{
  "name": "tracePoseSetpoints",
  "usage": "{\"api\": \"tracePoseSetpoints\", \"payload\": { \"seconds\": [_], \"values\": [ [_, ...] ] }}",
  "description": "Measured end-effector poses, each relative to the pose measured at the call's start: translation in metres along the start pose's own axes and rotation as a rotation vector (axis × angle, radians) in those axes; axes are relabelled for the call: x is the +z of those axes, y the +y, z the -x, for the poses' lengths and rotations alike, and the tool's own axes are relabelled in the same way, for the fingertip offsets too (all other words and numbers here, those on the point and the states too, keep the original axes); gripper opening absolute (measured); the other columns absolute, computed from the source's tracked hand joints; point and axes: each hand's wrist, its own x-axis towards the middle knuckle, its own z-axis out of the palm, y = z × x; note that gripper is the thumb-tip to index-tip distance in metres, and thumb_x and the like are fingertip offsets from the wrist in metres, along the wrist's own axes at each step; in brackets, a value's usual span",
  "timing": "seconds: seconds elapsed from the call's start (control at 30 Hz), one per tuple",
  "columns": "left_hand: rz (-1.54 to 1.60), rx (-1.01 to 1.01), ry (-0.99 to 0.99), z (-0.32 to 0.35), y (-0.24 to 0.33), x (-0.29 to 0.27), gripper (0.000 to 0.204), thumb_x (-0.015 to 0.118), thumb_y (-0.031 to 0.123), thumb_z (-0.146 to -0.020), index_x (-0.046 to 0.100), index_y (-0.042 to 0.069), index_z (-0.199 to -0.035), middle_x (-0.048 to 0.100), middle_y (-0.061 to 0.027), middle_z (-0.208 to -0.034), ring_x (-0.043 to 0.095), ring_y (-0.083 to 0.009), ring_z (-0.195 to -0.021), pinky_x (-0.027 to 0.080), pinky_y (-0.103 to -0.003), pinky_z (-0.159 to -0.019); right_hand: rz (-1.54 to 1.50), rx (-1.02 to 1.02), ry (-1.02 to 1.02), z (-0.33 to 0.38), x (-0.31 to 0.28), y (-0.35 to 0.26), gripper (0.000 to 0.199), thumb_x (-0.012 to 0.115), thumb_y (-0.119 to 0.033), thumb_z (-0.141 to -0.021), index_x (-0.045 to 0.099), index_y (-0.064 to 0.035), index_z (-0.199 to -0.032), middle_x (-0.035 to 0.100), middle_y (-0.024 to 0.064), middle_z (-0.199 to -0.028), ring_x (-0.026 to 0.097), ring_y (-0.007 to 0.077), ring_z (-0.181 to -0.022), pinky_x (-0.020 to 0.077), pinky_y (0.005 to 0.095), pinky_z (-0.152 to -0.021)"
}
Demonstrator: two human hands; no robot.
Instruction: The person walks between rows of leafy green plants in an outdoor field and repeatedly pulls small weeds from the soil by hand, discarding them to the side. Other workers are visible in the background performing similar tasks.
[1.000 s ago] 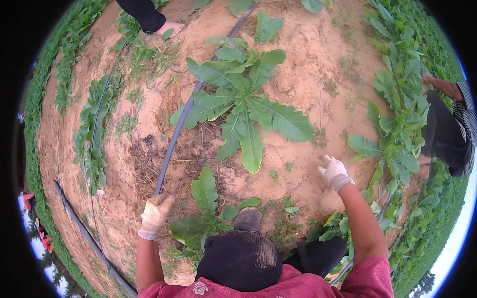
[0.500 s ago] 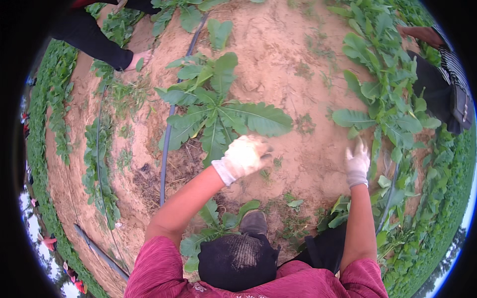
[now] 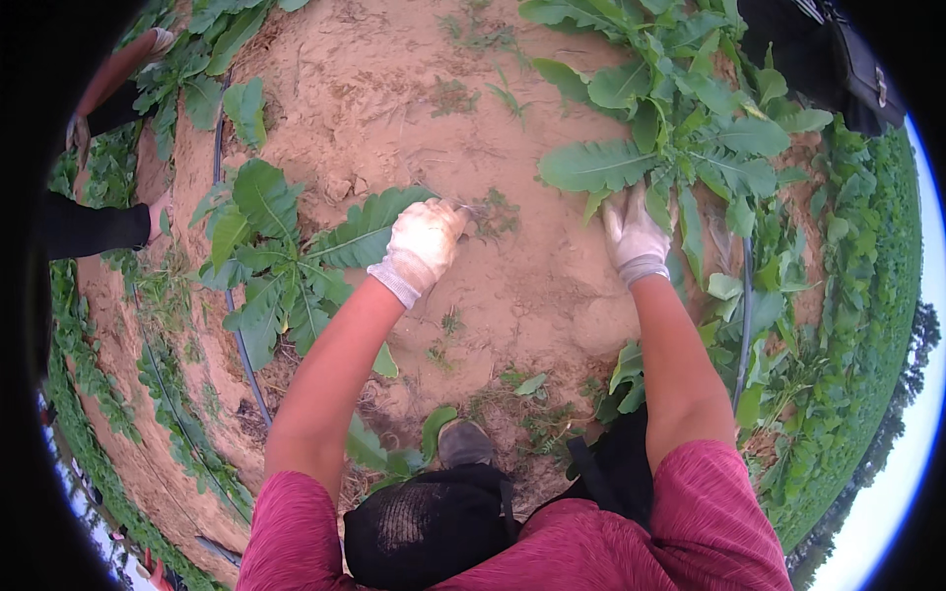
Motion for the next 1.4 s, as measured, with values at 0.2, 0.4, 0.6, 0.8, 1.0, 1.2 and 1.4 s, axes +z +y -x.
{"api": "tracePoseSetpoints", "payload": {
  "seconds": [0.2, 0.4, 0.6, 0.8, 1.0, 1.2, 1.4],
  "values": [
    [0.174, -0.207, 0.252, -0.068, 0.028, 0.040, 0.015, 0.057, 0.011, -0.085, 0.067, 0.005, -0.093, 0.070, -0.0175, -0.086, 0.071, -0.0323, -0.079, 0.057, -0.044, -0.069, 0.053, -0.039, 0.060, 0.000, 0.002, -0.002, 0.079, 0.056, -0.047, -0.091, 0.030, -0.0070, -0.153, 0.038, 0.0262, -0.151, 0.031, 0.0493, -0.139, 0.0222, 0.0573, -0.117],
    [-0.045, -0.043, -0.475, -0.074, 0.027, 0.039, 0.024, 0.059, 0.015, -0.086, 0.073, 0.006, -0.104, 0.074, -0.0144, -0.092, 0.072, -0.0317, -0.090, 0.058, -0.041, -0.075, 0.037, -0.060, 0.053, -0.002, -0.002, -0.002, 0.087, 0.060, -0.053, -0.085, 0.033, -0.0022, -0.151, 0.033, 0.0259, -0.154, 0.024, 0.0469, -0.144, 0.0113, 0.0589, -0.120],
    [0.374, -0.053, -0.597, -0.075, 0.020, -0.033, 0.040, 0.072, 0.035, -0.083, 0.070, 0.009, -0.112, 0.071, -0.0165, -0.108, 0.066, -0.0327, -0.107, 0.053, -0.039, -0.091, 0.012, -0.048, -0.008, -0.004, -0.007, -0.002, 0.087, 0.062, -0.052, -0.084, 0.035, -0.0028, -0.151, 0.032, 0.0245, -0.155, 0.023, 0.0452, -0.144, 0.0124, 0.0595, -0.120],
    [0.136, -0.299, 0.167, -0.163, -0.054, -0.082, 0.046, 0.076, 0.020, -0.078, 0.067, 0.009, -0.122, 0.062, -0.0143, -0.130, 0.062, -0.0334, -0.116, 0.052, -0.042, -0.096, 0.001, -0.066, 0.015, -0.004, -0.004, 0.000, 0.087, 0.064, -0.052, -0.082, 0.039, -0.0012, -0.148, 0.034, 0.0259, -0.153, 0.027, 0.0466, -0.141, 0.0149, 0.0613, -0.118],
    [-0.014, -0.382, -0.084, -0.210, -0.083, -0.060, 0.029, 0.077, 0.021, -0.076, 0.075, 0.008, -0.103, 0.073, -0.0135, -0.107, 0.069, -0.0321, -0.103, 0.056, -0.042, -0.087, 0.000, -0.090, 0.059, -0.006, -0.005, 0.001, 0.088, 0.065, -0.051, -0.080, 0.040, 0.0007, -0.147, 0.036, 0.0255, -0.152, 0.028, 0.0471, -0.140, 0.0162, 0.0616, -0.117],
    [0.058, -0.211, -0.673, -0.167, -0.045, -0.077, 0.051, 0.080, 0.031, -0.074, 0.070, 0.009, -0.119, 0.073, -0.0178, -0.106, 0.070, -0.0313, -0.099, 0.055, -0.038, -0.086, 0.013, -0.037, -0.031, -0.006, -0.008, 0.000, 0.087, 0.064, -0.054, -0.080, 0.043, 0.0004, -0.145, 0.038, 0.0253, -0.150, 0.030, 0.0469, -0.138, 0.0171, 0.0627, -0.116],
    [0.818, -0.344, 0.064, -0.170, -0.039, -0.031, 0.073, 0.080, 0.030, -0.077, 0.053, 0.007, -0.141, 0.071, -0.0167, -0.107, 0.068, -0.0228, -0.099, 0.054, -0.036, -0.085, -0.034, -0.085, 0.011, -0.004, -0.004, 0.003, 0.086, 0.064, -0.054, -0.080, 0.045, 0.0015, -0.143, 0.041, 0.0264, -0.147, 0.031, 0.0468, -0.137, 0.0172, 0.0633, -0.116]
  ]
}}
